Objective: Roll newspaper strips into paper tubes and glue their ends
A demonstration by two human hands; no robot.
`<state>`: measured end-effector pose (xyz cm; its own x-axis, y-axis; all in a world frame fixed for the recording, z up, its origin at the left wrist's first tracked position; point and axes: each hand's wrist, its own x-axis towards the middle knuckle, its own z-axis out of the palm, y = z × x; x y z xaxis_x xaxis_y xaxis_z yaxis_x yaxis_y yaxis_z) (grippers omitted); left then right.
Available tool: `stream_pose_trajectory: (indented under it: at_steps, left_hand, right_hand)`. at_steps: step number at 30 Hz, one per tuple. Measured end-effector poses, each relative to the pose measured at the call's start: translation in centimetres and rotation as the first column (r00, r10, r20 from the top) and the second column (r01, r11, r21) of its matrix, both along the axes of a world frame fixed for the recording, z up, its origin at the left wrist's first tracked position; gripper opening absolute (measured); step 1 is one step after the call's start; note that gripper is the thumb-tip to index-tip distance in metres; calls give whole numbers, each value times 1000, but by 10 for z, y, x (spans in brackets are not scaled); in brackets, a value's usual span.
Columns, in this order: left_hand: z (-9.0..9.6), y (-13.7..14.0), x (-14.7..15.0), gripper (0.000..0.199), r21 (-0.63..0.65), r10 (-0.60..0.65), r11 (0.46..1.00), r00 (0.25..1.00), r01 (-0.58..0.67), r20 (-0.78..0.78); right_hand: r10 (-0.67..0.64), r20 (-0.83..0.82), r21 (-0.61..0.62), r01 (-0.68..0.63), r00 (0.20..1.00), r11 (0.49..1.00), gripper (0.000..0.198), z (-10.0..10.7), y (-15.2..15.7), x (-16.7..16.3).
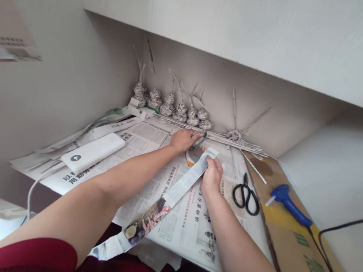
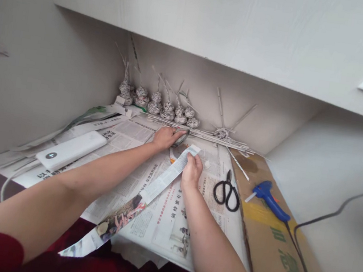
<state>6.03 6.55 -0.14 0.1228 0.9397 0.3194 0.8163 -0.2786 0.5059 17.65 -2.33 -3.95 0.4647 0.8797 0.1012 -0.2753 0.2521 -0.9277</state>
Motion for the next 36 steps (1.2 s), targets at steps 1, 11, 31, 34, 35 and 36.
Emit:
stream_pose_trajectory:
  at_steps: [1, 11, 31, 34, 35, 36]
  left_hand:
    - [-1, -1, -1, 67, -7, 7, 1000, 1000, -7, -3]
    - [0, 1, -2, 31, 99, -226, 973, 929, 206, 293]
    - [-15, -9, 27, 31, -10, -247, 968, 952, 249, -184]
    - [-13, -17, 26, 24, -19, -290, 955, 920, 295, -263]
    - [-12, -21, 24, 24, -17, -297, 952, 911, 305, -285]
    - [-12, -24, 22, 25, -14, -305, 949, 901, 316, -309]
  right_hand:
    - [-2, -5, 2, 2, 1000, 1000, 17, 0, 0, 0]
    - [57, 52, -11, -57, 997, 998, 17, -5, 1, 1]
    - [163, 346, 3, -175, 924, 985, 16, -2, -8, -3]
    - [162, 319, -12, -167, 934, 986, 16, -4, -6, -2]
    - [157, 302, -6, -163, 940, 987, 16, -4, -6, -2]
    - [150, 279, 4, -157, 949, 988, 16, -4, -5, -1]
